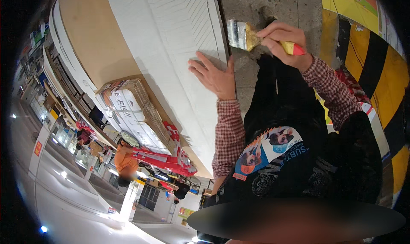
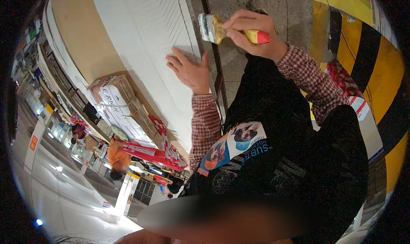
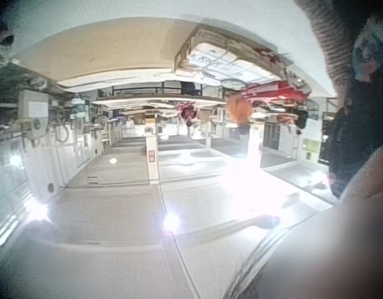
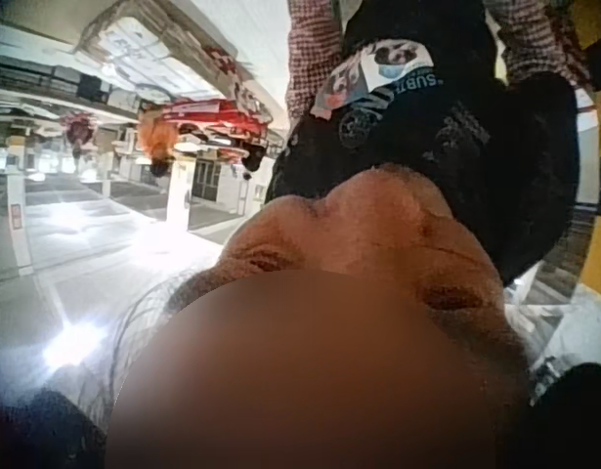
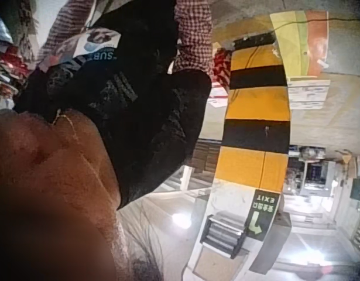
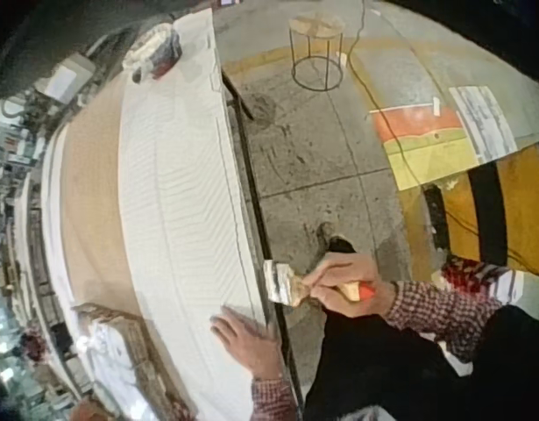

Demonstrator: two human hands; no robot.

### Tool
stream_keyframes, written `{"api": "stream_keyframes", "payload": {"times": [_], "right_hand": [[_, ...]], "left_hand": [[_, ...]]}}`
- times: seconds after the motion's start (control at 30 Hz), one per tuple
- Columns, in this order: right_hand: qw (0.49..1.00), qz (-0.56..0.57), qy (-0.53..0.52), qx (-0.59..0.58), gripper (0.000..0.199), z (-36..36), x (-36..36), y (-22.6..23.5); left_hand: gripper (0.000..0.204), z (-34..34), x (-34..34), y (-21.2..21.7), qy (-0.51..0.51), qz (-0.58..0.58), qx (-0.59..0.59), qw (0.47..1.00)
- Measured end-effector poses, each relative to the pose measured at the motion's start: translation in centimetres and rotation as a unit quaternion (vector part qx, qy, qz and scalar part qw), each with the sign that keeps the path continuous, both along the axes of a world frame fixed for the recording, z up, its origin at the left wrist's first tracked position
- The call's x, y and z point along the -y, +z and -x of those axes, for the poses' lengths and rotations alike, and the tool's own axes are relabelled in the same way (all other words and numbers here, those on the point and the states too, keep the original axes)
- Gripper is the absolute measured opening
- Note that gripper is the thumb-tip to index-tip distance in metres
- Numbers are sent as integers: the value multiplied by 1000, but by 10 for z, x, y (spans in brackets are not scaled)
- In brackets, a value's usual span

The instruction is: Apply white paint or adhesive to a large white board or surface using a brush.

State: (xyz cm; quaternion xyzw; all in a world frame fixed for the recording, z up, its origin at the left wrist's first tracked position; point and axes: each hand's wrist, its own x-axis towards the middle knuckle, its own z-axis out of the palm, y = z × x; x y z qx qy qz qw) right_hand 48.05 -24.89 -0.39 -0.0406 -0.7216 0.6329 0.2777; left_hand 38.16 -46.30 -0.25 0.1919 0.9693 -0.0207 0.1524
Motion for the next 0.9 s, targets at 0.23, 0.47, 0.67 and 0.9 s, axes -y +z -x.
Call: {"api": "stream_keyframes", "payload": {"times": [0.23,0.47,0.67,0.9], "right_hand": [[999,-31,-6,21,9,-8,0,-6],[989,-133,-36,-61,11,24,-7,-12],[997,-65,0,-30,9,10,26,-27],[997,-74,-20,-30,9,13,23,-14]], "left_hand": [[100,-37,54,-4,-10,-67,-14,998],[69,4,74,36,-38,-203,125,970],[65,10,71,42,-29,-201,155,967],[66,8,72,40,-43,-196,135,970]]}}
